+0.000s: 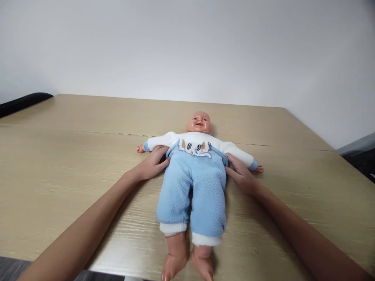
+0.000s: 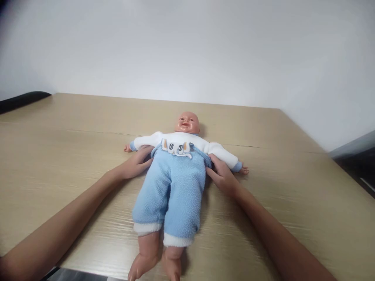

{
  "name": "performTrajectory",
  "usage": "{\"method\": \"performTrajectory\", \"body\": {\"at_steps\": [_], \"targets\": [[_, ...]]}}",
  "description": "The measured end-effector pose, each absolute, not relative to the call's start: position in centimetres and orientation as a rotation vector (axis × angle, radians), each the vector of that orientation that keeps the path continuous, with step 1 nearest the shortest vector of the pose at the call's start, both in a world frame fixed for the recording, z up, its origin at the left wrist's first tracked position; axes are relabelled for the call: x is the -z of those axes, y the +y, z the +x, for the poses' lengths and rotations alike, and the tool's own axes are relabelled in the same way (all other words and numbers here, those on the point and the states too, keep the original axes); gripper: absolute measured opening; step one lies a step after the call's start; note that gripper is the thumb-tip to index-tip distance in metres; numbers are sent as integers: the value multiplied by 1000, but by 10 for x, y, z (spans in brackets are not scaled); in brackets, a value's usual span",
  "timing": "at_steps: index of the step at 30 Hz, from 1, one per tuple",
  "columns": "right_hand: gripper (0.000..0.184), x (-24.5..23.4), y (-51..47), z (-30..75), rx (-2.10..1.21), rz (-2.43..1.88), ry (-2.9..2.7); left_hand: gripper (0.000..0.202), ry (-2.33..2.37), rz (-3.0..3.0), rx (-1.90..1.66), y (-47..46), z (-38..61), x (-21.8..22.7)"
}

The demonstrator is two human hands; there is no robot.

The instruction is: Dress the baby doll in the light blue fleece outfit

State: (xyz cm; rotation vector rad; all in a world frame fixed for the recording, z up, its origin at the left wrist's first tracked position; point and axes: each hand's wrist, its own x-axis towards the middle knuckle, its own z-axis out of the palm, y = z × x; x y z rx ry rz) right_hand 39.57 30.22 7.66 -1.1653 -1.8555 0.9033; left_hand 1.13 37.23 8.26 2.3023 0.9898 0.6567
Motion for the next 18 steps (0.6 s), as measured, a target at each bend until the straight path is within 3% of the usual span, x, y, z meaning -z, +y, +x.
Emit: {"method": "performTrajectory", "body": {"at_steps": [4, 11, 15, 18], "targets": [[10, -74, 309, 406, -850, -1075, -2036, 35, 861, 2242, -629, 374, 9, -81], [38, -77, 300, 386, -1219, -1062, -1571, 45, 920, 1541, -887, 350, 37, -81], [27, -77, 291, 367, -1486, -1029, -1053, 43, 966, 1119, -1140, 335, 60, -84], [14, -78, 287, 354, -1493, -1015, -928, 41, 949, 898, -1198, 331, 72, -81]]}}
